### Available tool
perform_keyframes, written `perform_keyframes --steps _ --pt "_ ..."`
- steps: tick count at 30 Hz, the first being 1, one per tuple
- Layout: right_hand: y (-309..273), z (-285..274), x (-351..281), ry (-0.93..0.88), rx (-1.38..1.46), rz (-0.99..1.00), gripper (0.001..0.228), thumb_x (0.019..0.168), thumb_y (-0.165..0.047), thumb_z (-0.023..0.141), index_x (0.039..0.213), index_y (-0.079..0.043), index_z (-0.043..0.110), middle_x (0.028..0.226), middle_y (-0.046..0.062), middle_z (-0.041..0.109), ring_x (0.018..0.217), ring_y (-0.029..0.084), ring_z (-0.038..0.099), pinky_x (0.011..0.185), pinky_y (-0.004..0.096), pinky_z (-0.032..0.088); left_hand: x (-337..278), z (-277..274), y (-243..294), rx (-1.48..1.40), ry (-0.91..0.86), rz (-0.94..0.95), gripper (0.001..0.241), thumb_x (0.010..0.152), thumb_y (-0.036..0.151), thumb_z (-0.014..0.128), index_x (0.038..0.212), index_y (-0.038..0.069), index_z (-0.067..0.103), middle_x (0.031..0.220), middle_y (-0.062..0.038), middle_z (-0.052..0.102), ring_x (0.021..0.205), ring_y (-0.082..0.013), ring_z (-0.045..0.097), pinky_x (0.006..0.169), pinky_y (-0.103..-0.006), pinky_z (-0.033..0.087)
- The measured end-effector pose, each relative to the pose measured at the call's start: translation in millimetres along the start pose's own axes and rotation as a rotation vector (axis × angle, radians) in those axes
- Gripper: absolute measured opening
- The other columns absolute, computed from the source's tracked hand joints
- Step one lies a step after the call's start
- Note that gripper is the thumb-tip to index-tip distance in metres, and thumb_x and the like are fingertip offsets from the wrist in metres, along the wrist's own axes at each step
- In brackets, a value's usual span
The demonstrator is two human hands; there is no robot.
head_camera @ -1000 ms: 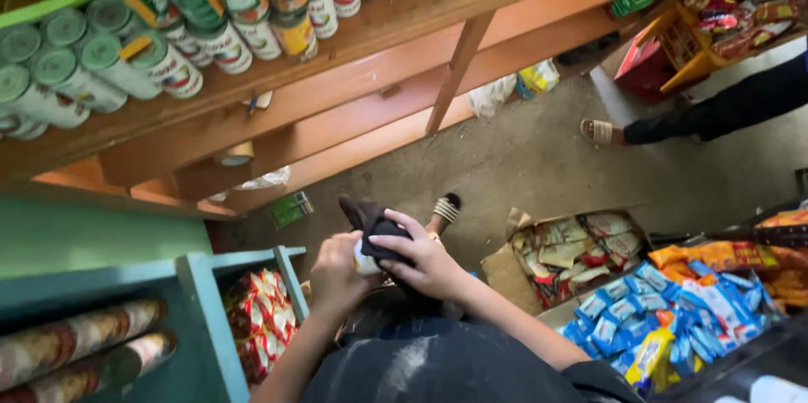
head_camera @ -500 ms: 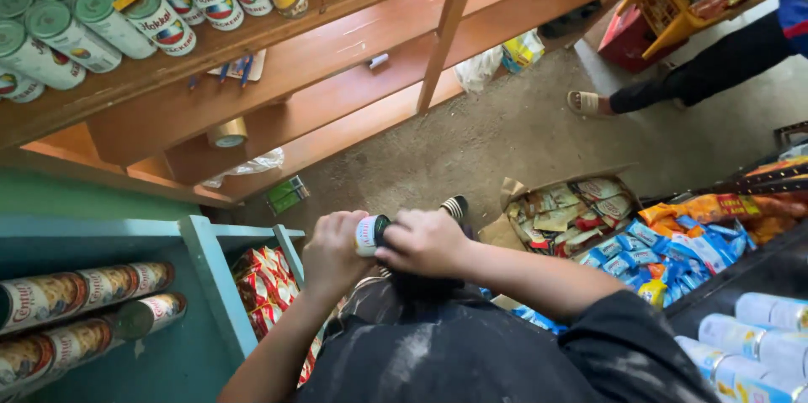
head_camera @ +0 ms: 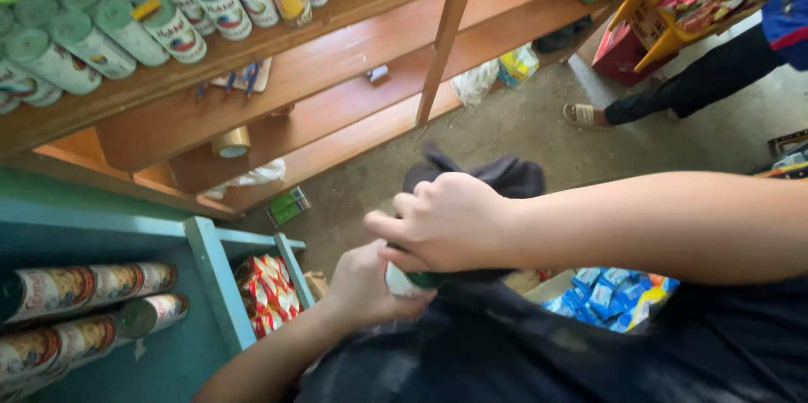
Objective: Cleaning dusty cans with a black cloth in a grocery store.
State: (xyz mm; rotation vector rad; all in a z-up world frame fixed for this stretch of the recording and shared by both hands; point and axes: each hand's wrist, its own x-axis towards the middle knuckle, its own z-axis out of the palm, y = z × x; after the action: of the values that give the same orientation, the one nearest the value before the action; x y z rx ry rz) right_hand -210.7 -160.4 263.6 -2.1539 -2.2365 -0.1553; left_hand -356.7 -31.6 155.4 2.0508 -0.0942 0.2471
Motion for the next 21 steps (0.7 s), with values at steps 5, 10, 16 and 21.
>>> perform_keyframes --steps 5,10,16,21 --pt "-8.2 -30.3 31.1 -0.064 -0.023 0.023 0.039 0.089 -0.042 0.065 0.119 -0.018 0.056 0.079 0.012 0.063 0.054 0.031 0.066 0.045 0.041 0.049 7.8 -0.8 -26.5 0.148 -0.016 0.060 0.034 0.057 0.037 0.088 0.081 0.017 0.076 0.071 -0.002 0.075 0.058 -0.0254 0.067 0.052 -0.0356 0.051" --pt "-12.2 -19.3 55.9 0.350 -0.023 0.039 0.020 0.094 -0.038 0.064 0.093 -0.019 0.059 0.096 0.010 0.051 0.076 0.026 0.052 0.062 0.037 0.042 9.6 11.7 -38.9 0.066 0.023 -0.048 0.039 0.054 0.037 0.091 0.085 0.019 0.076 0.075 -0.001 0.077 0.066 -0.0250 0.071 0.058 -0.0371 0.054" --pt "-11.3 59.5 45.8 0.675 0.018 0.163 0.029 0.097 -0.039 0.056 0.076 -0.020 0.050 0.076 -0.001 0.043 0.068 0.023 0.054 0.053 0.037 0.044 -10.8 17.0 -53.2 -0.025 0.108 -0.262 0.046 0.050 0.038 0.094 0.090 0.022 0.076 0.080 -0.001 0.079 0.080 -0.0244 0.076 0.067 -0.0393 0.058" --pt "-18.1 98.4 9.2 0.637 0.107 0.140 0.029 0.092 -0.034 0.061 0.068 -0.023 0.050 0.069 -0.003 0.044 0.062 0.021 0.053 0.050 0.038 0.042 -19.2 22.1 -83.6 0.079 0.157 -0.318 0.061 0.039 0.046 0.096 0.093 0.030 0.074 0.082 0.001 0.076 0.086 -0.0246 0.076 0.070 -0.0399 0.058"
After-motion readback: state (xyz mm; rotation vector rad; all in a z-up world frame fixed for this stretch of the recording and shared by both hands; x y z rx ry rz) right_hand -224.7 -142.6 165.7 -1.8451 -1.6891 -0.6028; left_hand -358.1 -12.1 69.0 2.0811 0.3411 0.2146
